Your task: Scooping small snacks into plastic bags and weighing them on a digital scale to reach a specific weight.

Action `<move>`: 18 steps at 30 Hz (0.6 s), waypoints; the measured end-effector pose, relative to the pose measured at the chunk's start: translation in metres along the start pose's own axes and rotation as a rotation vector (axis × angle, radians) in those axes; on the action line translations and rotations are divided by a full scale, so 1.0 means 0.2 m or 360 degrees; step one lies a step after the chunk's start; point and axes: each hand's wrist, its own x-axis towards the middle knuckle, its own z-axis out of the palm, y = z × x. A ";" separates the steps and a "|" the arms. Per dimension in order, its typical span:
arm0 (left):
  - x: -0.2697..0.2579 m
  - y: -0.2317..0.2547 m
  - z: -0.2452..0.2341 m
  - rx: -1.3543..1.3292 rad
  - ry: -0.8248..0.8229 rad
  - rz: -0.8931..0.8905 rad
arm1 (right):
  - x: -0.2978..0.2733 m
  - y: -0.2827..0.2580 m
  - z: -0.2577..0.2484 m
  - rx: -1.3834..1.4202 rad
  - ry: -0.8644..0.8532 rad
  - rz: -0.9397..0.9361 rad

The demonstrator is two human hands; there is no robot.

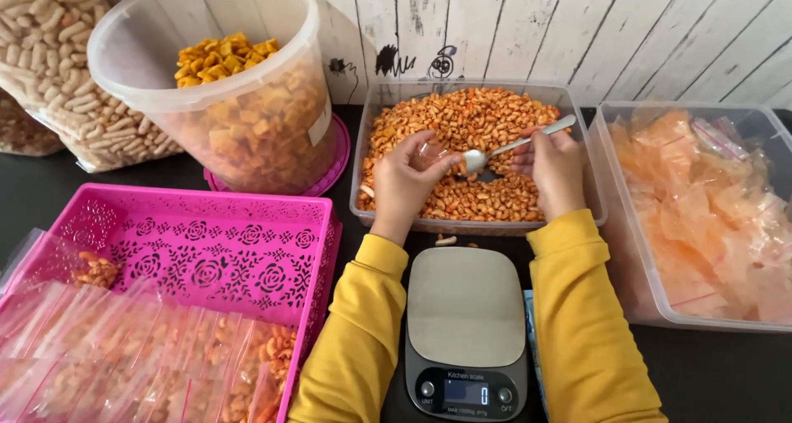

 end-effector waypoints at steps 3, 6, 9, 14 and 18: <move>-0.02 0.01 0.00 -0.0004 0.0000 0.0083 | -0.02 -0.03 -0.01 0.0125 0.0063 -0.0057; -0.02 0.03 -0.01 0.0201 0.0037 0.0240 | -0.07 -0.11 -0.02 0.0226 0.0142 -0.0193; -0.04 -0.03 0.02 0.0318 0.0000 0.0292 | -0.13 -0.19 0.00 0.0287 0.0118 -0.0346; -0.03 -0.04 0.03 0.0383 -0.0053 0.0306 | -0.22 -0.23 0.04 0.0174 -0.0253 -0.0603; -0.02 -0.02 0.01 0.0302 -0.0058 0.0280 | -0.24 -0.24 0.03 0.0220 -0.0398 -0.0725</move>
